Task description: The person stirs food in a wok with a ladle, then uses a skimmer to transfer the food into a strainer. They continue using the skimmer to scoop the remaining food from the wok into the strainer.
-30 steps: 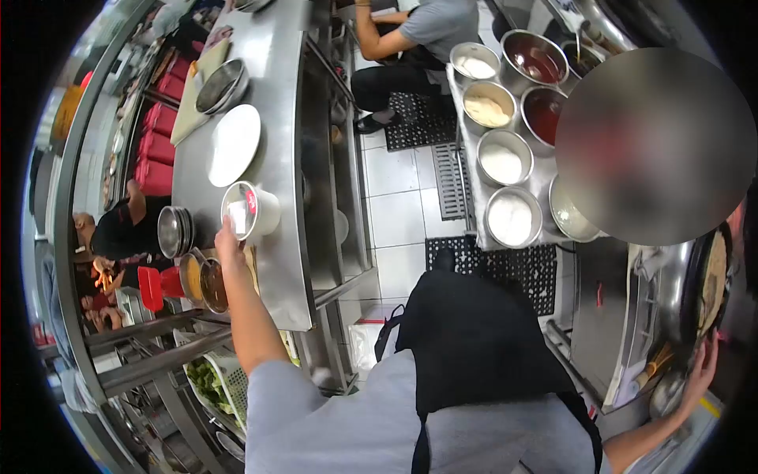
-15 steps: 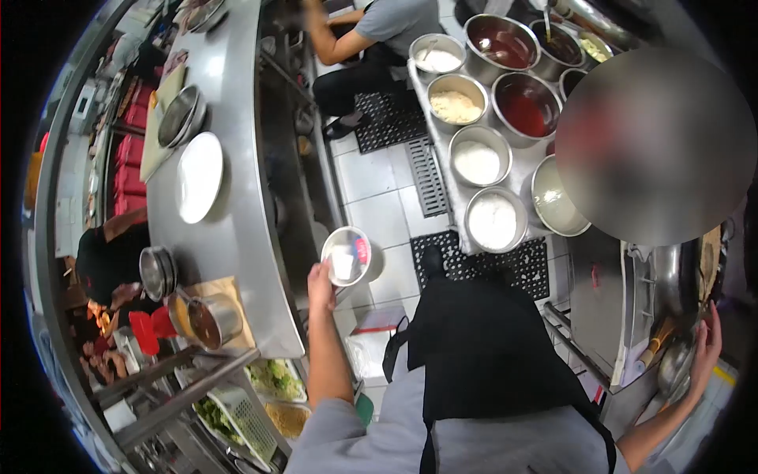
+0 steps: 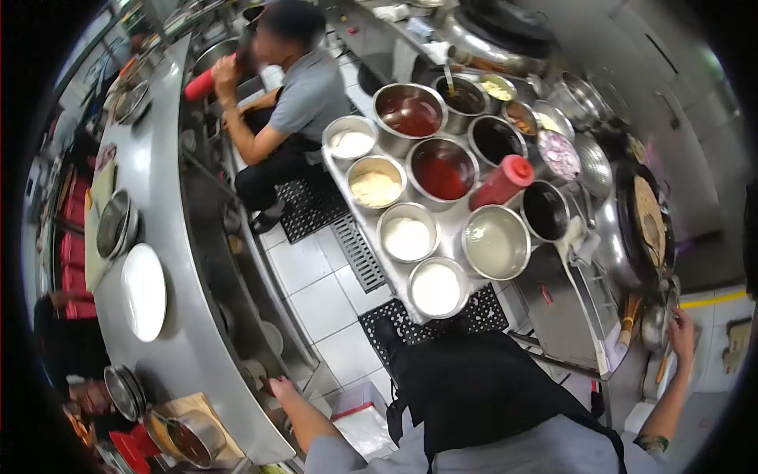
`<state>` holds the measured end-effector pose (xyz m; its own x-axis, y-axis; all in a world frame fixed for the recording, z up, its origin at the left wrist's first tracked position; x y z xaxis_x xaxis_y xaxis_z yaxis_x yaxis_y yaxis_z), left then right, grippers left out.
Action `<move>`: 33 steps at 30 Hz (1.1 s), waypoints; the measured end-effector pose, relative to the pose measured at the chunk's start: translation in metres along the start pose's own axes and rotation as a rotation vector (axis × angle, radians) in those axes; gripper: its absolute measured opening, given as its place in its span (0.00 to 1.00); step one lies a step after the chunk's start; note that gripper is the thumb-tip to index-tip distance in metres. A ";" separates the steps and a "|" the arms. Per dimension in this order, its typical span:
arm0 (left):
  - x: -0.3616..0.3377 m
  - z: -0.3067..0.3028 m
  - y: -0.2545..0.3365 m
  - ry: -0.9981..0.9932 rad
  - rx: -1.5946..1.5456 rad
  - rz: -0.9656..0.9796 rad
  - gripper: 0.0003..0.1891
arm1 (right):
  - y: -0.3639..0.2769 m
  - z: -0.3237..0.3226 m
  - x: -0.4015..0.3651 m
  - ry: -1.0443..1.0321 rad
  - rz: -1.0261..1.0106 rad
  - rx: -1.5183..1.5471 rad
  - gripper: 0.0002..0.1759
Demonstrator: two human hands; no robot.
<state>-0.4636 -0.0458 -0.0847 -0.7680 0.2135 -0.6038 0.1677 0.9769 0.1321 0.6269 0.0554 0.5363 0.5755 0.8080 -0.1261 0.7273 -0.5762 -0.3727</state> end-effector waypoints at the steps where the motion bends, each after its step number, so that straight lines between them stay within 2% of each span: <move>1: -0.030 0.000 0.015 0.015 -0.466 -0.203 0.24 | 0.019 0.004 0.005 0.062 -0.105 -0.075 0.22; 2: -0.062 0.015 0.036 0.030 -1.121 -0.406 0.25 | 0.037 0.006 0.010 0.135 -0.195 -0.157 0.20; 3: -0.091 0.025 0.056 0.017 -1.219 -0.443 0.25 | 0.042 0.008 0.012 0.214 -0.345 -0.346 0.21; 4: -0.130 0.035 0.079 -0.044 -1.179 -0.457 0.26 | -0.020 0.013 -0.001 0.129 -0.049 -0.177 0.22; 5: -0.104 0.084 0.058 -0.403 -1.084 -0.299 0.24 | -0.007 0.013 0.005 0.232 -0.188 -0.219 0.22; 7: -0.176 0.120 0.086 -0.461 -0.632 -0.245 0.22 | 0.006 0.011 0.023 0.303 -0.197 -0.117 0.22; 8: -0.194 0.144 0.098 -0.578 -0.404 -0.082 0.20 | 0.000 0.006 0.026 0.336 -0.138 -0.160 0.22; 9: -0.211 0.169 0.112 -0.697 -0.082 0.251 0.19 | -0.007 0.006 0.034 0.356 -0.084 -0.196 0.23; 10: -0.231 0.195 0.131 -0.654 0.472 0.876 0.19 | -0.003 0.003 0.044 0.369 -0.054 -0.210 0.25; 11: -0.250 0.222 0.146 -0.577 0.694 1.120 0.20 | 0.007 0.004 0.056 0.373 -0.034 -0.223 0.27; 12: -0.291 0.225 0.160 -0.640 0.721 1.216 0.18 | 0.021 0.010 0.069 0.412 -0.081 -0.259 0.28; 13: -0.314 0.229 0.168 -0.816 0.363 0.857 0.18 | 0.034 0.013 0.083 0.446 -0.133 -0.302 0.29; 14: -0.338 0.234 0.182 -0.823 0.351 0.803 0.18 | 0.041 0.015 0.094 0.371 -0.085 -0.298 0.32; 17: -0.440 0.243 0.260 -0.738 0.588 1.026 0.17 | 0.054 0.035 0.120 0.218 0.003 -0.439 0.37; 19: -0.520 0.246 0.322 -0.678 0.650 1.183 0.18 | 0.074 0.043 0.137 0.039 0.112 -0.377 0.36; 21: -0.626 0.236 0.385 -0.595 0.525 1.320 0.18 | 0.121 0.038 0.157 0.071 0.015 -0.391 0.34; 22: -0.700 0.209 0.414 -0.568 0.460 1.320 0.17 | 0.125 0.016 0.157 0.052 -0.024 -0.368 0.33; 23: -0.758 0.194 0.437 -0.596 0.333 1.432 0.16 | 0.123 -0.006 0.155 0.028 -0.065 -0.344 0.33; 24: -0.803 0.182 0.454 -0.620 0.216 1.540 0.14 | 0.106 -0.045 0.143 0.005 0.014 -0.278 0.29; 25: -0.840 0.174 0.467 -0.629 0.140 1.627 0.12 | 0.109 -0.073 0.137 0.033 -0.071 -0.287 0.27; 26: -0.870 0.173 0.478 -0.644 0.069 1.715 0.10 | 0.122 -0.091 0.134 0.062 -0.149 -0.295 0.25; 29: -0.921 0.189 0.499 -0.677 0.117 1.836 0.10 | 0.161 -0.115 0.144 0.084 -0.132 -0.258 0.23; 30: -0.928 0.200 0.504 -0.621 0.162 1.968 0.10 | 0.177 -0.105 0.150 0.116 -0.226 -0.329 0.26; 33: -0.928 0.231 0.510 -0.634 0.184 2.054 0.10 | 0.184 -0.061 0.142 0.119 -0.208 0.026 0.26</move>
<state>0.4773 0.2548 0.3619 0.7721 0.6208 0.1357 0.3435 -0.5874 0.7328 0.8656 0.0566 0.5056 0.4553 0.8880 0.0648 0.8261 -0.3942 -0.4028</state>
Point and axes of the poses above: each hand's wrist, its own x-axis towards the middle knuckle, its own z-axis out of the palm, y = z × x, the point moved 4 cm from there along x, towards the middle knuckle, and after that the axes turned 6 degrees about -z, right-handed, at the moved point
